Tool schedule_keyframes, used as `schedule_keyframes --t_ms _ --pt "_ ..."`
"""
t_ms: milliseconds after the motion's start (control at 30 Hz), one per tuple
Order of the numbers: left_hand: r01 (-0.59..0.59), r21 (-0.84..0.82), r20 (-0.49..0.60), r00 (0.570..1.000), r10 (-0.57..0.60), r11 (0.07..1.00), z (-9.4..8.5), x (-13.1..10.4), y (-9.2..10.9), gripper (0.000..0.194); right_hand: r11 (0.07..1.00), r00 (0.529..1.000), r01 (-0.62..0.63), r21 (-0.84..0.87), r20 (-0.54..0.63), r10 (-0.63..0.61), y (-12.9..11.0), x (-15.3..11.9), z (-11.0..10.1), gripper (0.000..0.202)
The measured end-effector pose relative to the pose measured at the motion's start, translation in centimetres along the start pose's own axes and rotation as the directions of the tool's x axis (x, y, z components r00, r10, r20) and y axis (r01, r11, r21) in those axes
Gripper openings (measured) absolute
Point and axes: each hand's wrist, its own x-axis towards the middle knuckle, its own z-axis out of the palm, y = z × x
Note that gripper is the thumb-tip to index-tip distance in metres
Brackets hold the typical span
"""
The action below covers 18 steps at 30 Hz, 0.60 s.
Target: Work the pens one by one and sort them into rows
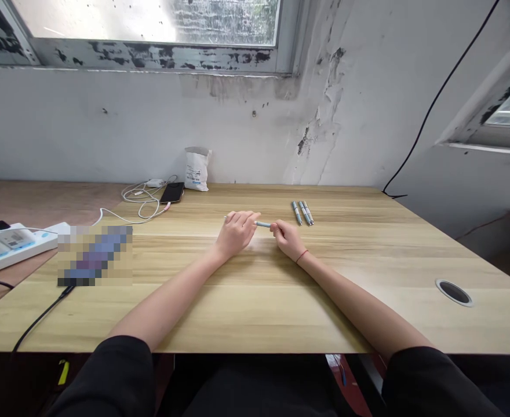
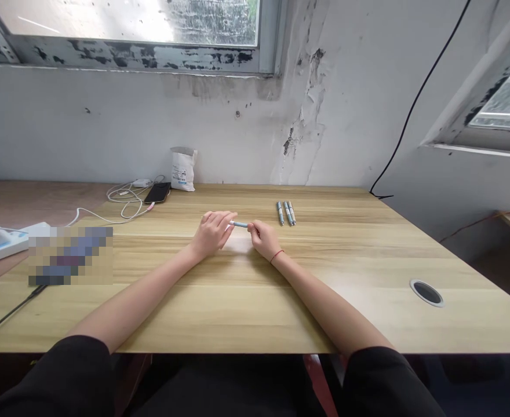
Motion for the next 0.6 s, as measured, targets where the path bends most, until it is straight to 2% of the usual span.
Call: schedule_keyframes --t_ms 100,200,433,600 --pt "0.023 0.038 0.001 1.0 -0.023 0.999 -0.2 0.1 -1.0 0.027 0.998 0.997 -0.061 0.032 -0.035 0.063 0.2 0.0 0.0 0.039" --pt "0.018 0.036 0.02 1.0 -0.019 0.999 0.2 -0.2 -1.7 0.025 0.999 0.998 0.009 -0.031 -0.058 -0.01 0.5 0.1 -0.2 0.032" --pt "0.05 0.022 0.032 0.998 -0.05 0.999 1.2 -0.7 -2.0 0.02 0.956 0.988 0.157 -0.249 0.028 -0.155 1.1 0.2 -0.4 0.02" --pt "0.061 0.007 0.039 0.997 -0.062 0.998 1.2 -0.7 -2.0 0.018 0.911 0.991 0.132 -0.391 0.079 -0.11 1.0 0.3 -0.5 0.022"
